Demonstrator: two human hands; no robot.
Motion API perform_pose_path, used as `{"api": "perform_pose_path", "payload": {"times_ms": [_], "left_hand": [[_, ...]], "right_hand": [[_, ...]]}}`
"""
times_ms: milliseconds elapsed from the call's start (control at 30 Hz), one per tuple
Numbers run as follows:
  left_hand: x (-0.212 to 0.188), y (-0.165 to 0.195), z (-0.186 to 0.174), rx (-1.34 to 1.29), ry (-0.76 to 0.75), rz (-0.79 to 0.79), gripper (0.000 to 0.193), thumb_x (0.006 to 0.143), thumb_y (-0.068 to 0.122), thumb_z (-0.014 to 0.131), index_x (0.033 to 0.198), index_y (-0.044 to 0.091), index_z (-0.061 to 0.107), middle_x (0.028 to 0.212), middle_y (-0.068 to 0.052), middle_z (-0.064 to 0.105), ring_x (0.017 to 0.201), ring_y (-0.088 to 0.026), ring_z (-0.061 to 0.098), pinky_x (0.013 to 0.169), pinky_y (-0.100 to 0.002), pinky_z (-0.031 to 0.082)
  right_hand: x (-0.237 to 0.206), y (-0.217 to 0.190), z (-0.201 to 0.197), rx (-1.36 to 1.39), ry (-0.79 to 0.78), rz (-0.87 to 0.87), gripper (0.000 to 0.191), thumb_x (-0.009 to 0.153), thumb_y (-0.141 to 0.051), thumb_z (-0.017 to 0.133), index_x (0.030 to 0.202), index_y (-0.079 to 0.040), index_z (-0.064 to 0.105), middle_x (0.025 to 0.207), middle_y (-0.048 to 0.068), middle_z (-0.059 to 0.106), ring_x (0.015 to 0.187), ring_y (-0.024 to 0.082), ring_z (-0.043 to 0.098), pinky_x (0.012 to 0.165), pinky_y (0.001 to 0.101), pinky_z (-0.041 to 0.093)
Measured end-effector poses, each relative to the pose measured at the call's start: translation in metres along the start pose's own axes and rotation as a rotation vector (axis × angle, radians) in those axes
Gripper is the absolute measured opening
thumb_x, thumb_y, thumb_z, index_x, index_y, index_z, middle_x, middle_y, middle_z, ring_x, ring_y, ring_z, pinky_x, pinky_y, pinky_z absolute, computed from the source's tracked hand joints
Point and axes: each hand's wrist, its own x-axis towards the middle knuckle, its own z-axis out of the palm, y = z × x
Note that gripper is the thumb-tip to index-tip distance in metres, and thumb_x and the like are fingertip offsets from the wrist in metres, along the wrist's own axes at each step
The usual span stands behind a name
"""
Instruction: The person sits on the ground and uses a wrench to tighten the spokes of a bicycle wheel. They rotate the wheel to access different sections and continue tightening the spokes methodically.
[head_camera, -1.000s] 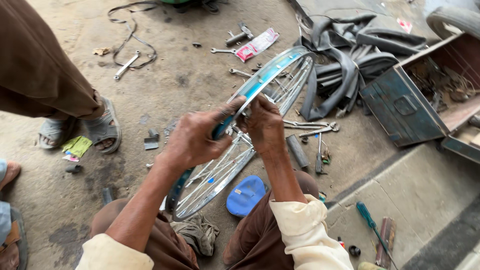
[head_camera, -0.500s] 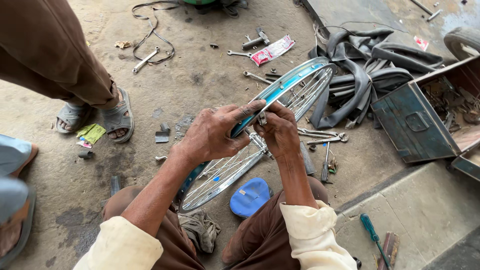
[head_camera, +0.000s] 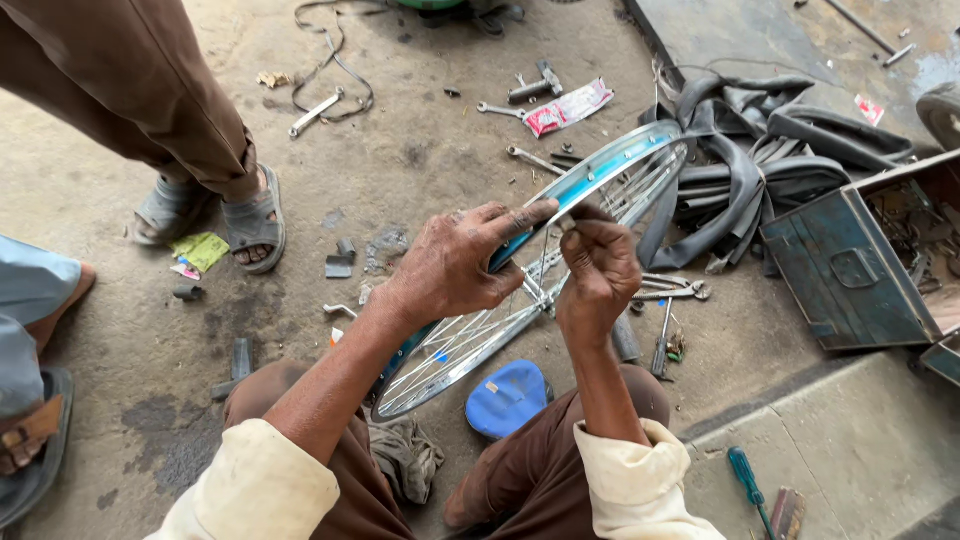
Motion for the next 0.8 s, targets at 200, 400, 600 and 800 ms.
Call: {"api": "perform_pose_path", "payload": {"times_ms": [200,400,600,800], "left_hand": [[0.001,-0.003,0.004,0.007,-0.011,0.012,0.082,0.075,0.016,0.072,0.154,0.016,0.048,0.102,-0.015,0.072,0.084,-0.033,0.073,0.077,-0.043,0.061],[0.003,-0.001,0.007,-0.030,-0.014,0.049,0.084,0.073,0.019,0.073,0.153,0.013,0.047,0.101,-0.017,0.071,0.085,-0.033,0.073,0.079,-0.044,0.061],[0.000,-0.001,0.006,-0.035,-0.023,0.059,0.085,0.072,0.018,0.073,0.152,0.014,0.047,0.105,-0.016,0.071,0.085,-0.034,0.073,0.079,-0.045,0.061],[-0.001,0.003,0.007,-0.028,-0.072,0.033,0.084,0.073,0.021,0.073,0.152,0.013,0.046,0.100,-0.017,0.069,0.078,-0.032,0.072,0.076,-0.044,0.061]], "right_hand": [[0.010,0.015,-0.008,-0.158,0.117,0.002,0.010,0.095,0.001,0.069,0.104,0.000,0.064,0.121,0.014,0.070,0.104,0.015,0.071,0.091,0.0250,0.061],[0.005,0.047,-0.016,-0.159,0.083,0.150,0.014,0.094,0.008,0.072,0.103,-0.001,0.066,0.102,0.009,0.070,0.088,0.011,0.067,0.079,0.0238,0.058],[0.016,0.039,-0.023,-0.308,0.080,0.119,0.018,0.092,0.010,0.069,0.105,-0.002,0.067,0.095,0.006,0.071,0.085,0.010,0.066,0.079,0.0242,0.060],[0.029,0.016,-0.020,-0.239,-0.050,0.031,0.023,0.093,0.013,0.063,0.113,0.001,0.065,0.118,0.019,0.072,0.099,0.016,0.070,0.086,0.0275,0.060]]}}
